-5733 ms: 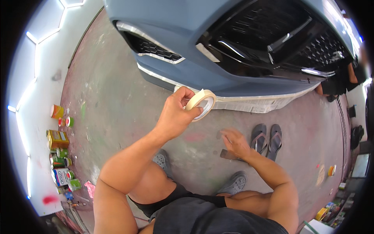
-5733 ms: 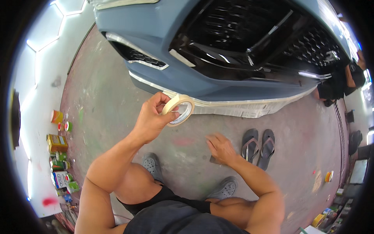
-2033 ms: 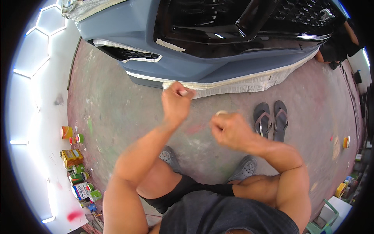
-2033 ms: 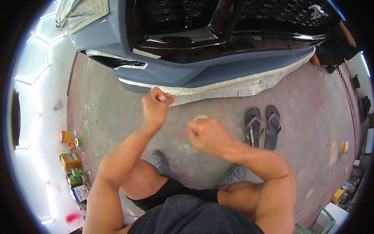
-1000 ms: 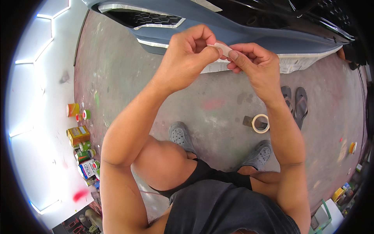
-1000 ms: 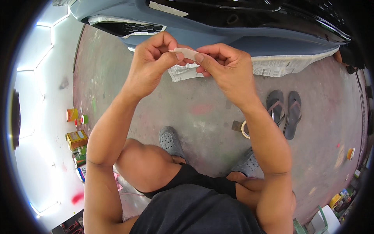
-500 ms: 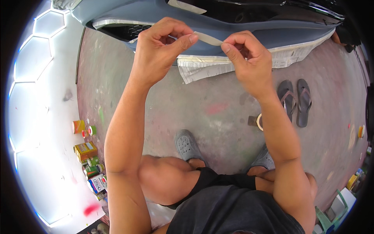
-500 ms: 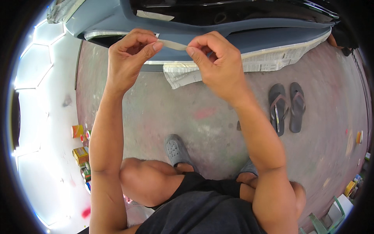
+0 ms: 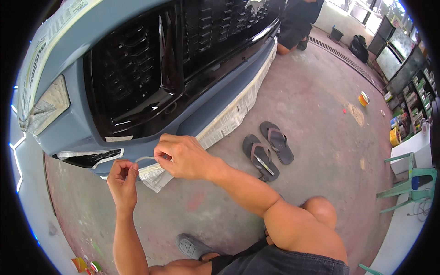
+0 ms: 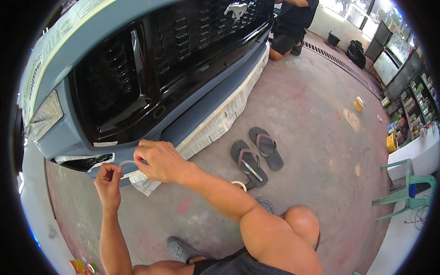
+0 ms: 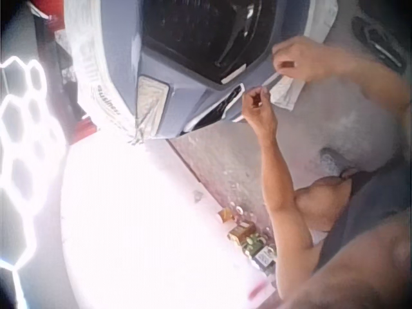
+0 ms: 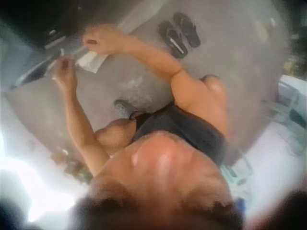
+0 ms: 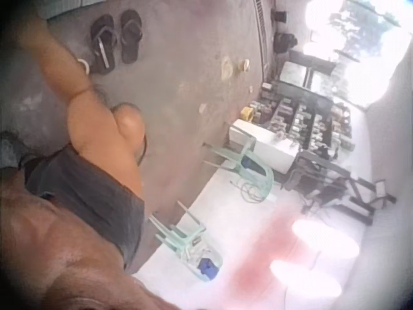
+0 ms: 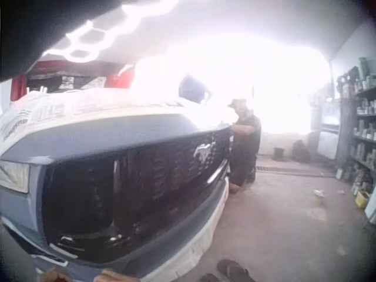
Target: The person applies masking tape along the lower edge of a car bumper, smoothing each strip by hand. They repeatedly tear off tape, align it to the bumper edge, and press it down, working along the front bumper area.
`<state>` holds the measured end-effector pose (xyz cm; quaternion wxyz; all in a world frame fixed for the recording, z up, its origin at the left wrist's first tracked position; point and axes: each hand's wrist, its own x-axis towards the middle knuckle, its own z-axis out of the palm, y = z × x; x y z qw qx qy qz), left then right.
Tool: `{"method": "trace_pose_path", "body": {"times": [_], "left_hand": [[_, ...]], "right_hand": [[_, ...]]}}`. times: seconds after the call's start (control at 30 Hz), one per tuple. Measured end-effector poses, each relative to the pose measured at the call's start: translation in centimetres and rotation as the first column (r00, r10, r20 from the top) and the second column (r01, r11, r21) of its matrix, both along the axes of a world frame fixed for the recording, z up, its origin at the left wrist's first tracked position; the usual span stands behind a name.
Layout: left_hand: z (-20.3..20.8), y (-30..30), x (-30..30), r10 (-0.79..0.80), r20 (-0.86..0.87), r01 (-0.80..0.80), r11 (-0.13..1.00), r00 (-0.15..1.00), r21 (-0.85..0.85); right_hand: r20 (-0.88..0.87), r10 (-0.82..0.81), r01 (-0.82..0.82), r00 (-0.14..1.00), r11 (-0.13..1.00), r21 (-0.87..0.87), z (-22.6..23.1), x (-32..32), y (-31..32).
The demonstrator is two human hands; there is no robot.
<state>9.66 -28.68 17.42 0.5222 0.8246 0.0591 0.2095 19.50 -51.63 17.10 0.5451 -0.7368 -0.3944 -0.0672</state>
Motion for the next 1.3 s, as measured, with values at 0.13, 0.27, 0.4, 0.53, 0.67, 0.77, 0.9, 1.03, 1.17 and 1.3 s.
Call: {"method": "trace_pose_path", "body": {"times": [0.13,0.27,0.4,0.53,0.67,0.77,0.9,1.03,1.17,1.3], "left_hand": [[-1.0,1.5,-0.9,0.225,-0.12,-0.252,0.915,0.967,-0.316],[-2.0,-1.9,-2.1,0.042,-0.298,-0.215,0.79,0.954,-0.574],[-0.9,-5.4,-2.6,-0.33,-0.308,-0.08,0.557,0.892,-0.826],[0.5,-6.8,-2.8,-0.45,-0.144,0.026,0.35,0.881,-0.936],[0.9,-7.4,-1.9,-0.294,-0.125,-0.007,0.372,0.948,-0.928],[0.5,-6.5,-1.3,-0.169,-0.117,-0.028,0.457,0.979,-0.889],[1.2,-5.1,-0.7,-0.031,-0.076,-0.052,0.484,0.997,-0.874],[2.1,-3.7,0.0,0.05,-0.103,-0.112,0.622,0.993,-0.775],[2.9,-3.5,1.4,0.143,-0.114,-0.181,0.673,0.983,-0.717],[2.9,-3.1,2.2,0.232,-0.13,-0.262,0.741,0.964,-0.618]], "right_hand": [[0.205,-0.128,0.12,0.97,0.991,0.051,0.2,0.2,1.1],[0.409,-0.272,0.234,0.871,0.962,0.14,-0.4,0.6,1.4],[0.459,-0.341,0.242,0.821,0.935,0.26,-0.2,0.7,1.6],[0.508,-0.312,0.177,0.803,0.938,0.297,-0.4,0.6,1.7],[0.562,-0.304,0.13,0.769,0.936,0.328,-0.6,0.9,1.5],[0.604,-0.269,0.088,0.75,0.946,0.312,-0.7,1.0,1.1],[0.623,-0.247,0.064,0.742,0.951,0.301,-0.9,1.0,1.3],[0.622,-0.277,0.098,0.732,0.947,0.307,-1.6,1.1,2.4],[0.589,-0.332,0.15,0.737,0.93,0.337,-2.7,1.7,3.8],[0.579,-0.381,0.177,0.721,0.909,0.377,-3.9,2.5,5.5]]}}
